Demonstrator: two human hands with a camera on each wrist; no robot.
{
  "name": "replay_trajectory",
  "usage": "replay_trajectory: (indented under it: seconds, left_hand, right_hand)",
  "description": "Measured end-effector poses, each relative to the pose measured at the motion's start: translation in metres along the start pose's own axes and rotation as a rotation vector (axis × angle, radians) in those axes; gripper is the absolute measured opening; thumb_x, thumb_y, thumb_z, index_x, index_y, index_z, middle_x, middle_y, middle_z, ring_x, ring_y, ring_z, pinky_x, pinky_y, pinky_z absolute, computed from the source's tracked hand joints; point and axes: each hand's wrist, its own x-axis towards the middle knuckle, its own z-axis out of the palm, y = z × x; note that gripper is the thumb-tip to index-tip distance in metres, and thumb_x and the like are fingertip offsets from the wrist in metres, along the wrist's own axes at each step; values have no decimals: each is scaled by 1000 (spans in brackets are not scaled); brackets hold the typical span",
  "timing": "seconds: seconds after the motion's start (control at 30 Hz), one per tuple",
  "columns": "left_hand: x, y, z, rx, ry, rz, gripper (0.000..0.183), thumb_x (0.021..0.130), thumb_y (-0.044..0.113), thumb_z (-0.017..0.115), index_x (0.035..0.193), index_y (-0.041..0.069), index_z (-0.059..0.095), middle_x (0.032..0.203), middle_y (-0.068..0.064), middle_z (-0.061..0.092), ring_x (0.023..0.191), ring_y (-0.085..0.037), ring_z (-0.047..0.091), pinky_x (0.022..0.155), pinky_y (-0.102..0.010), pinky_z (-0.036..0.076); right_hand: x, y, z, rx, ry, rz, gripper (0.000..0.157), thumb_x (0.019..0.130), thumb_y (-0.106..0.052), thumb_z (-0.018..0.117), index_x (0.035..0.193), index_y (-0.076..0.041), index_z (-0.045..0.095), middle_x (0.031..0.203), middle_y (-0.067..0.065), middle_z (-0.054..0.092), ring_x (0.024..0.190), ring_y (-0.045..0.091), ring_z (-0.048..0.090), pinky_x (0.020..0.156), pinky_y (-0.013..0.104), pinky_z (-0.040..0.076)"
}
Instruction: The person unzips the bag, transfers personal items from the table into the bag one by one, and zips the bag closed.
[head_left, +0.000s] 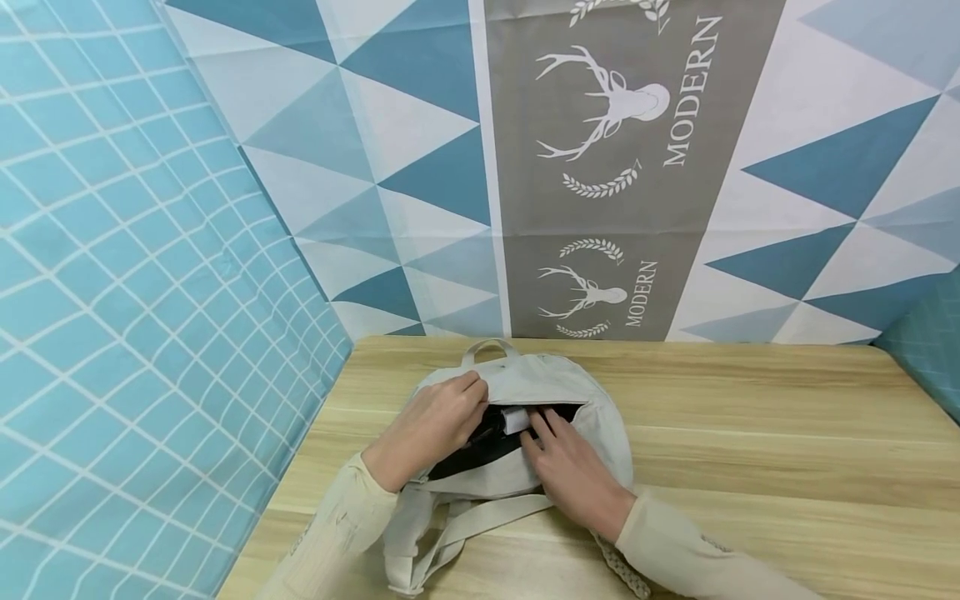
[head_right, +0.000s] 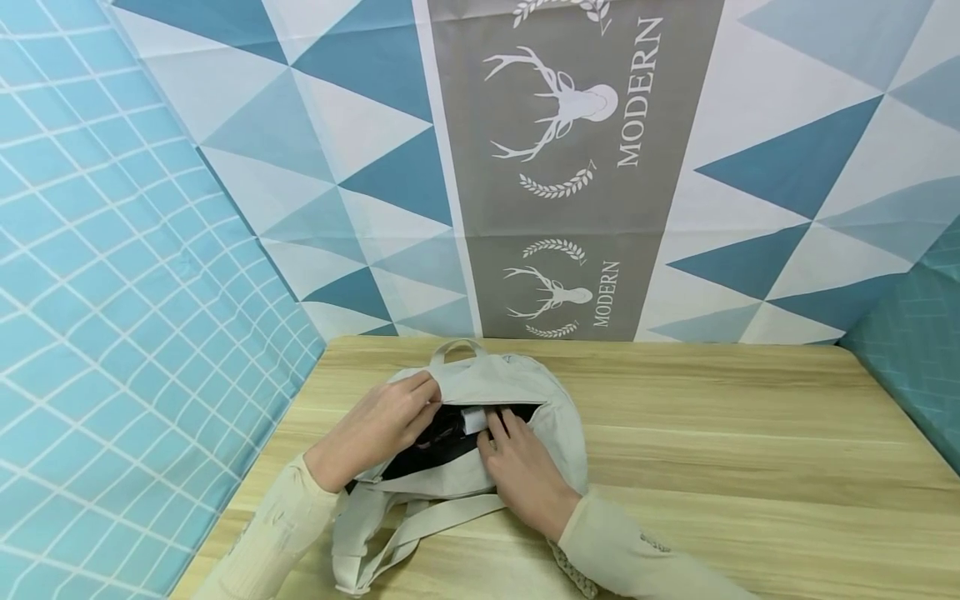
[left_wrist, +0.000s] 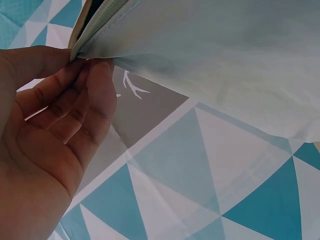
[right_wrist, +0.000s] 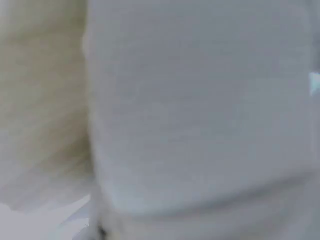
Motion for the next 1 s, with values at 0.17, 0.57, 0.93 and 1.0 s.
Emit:
replay_trajectory:
  seconds: [0.17, 0.57, 0.93, 1.0]
  left_hand:
    - [-3, 2, 2, 5, -9, -4, 6, 89, 17, 54, 83, 16, 53, 75, 7, 44, 54, -3, 38, 47, -17, 34]
    - [-24, 9, 11, -30, -8, -32, 5, 88, 16, 55, 83, 16, 54, 75, 8, 45, 58, -3, 41, 49, -16, 36]
    - [-89, 18, -10, 23, -6, -179, 11, 79, 13, 64, 89, 12, 58, 77, 7, 50, 64, -6, 46, 55, -20, 41]
    - [-106, 19, -13, 33, -5, -215, 16, 77, 12, 66, 92, 11, 59, 83, 4, 53, 73, -9, 50, 63, -23, 45]
  right_hand:
    - [-10, -5, -18, 26, -11, -27, 37, 72, -10, 66, 107, 1, 58, 127, 25, 44, 122, 39, 37, 99, 45, 32]
    - [-15, -41, -56, 293, 113, -277, 24, 89, -10, 37, 103, -10, 57, 99, 1, 56, 90, 14, 53, 79, 26, 46]
    - [9, -70, -52, 416, 79, -340, 21, 92, -23, 46, 110, -17, 54, 88, -9, 51, 75, 3, 49, 66, 15, 42]
    - [20, -74, -52, 434, 48, -331, 24, 92, -24, 46, 114, -16, 54, 88, -9, 53, 74, 1, 49, 64, 13, 42]
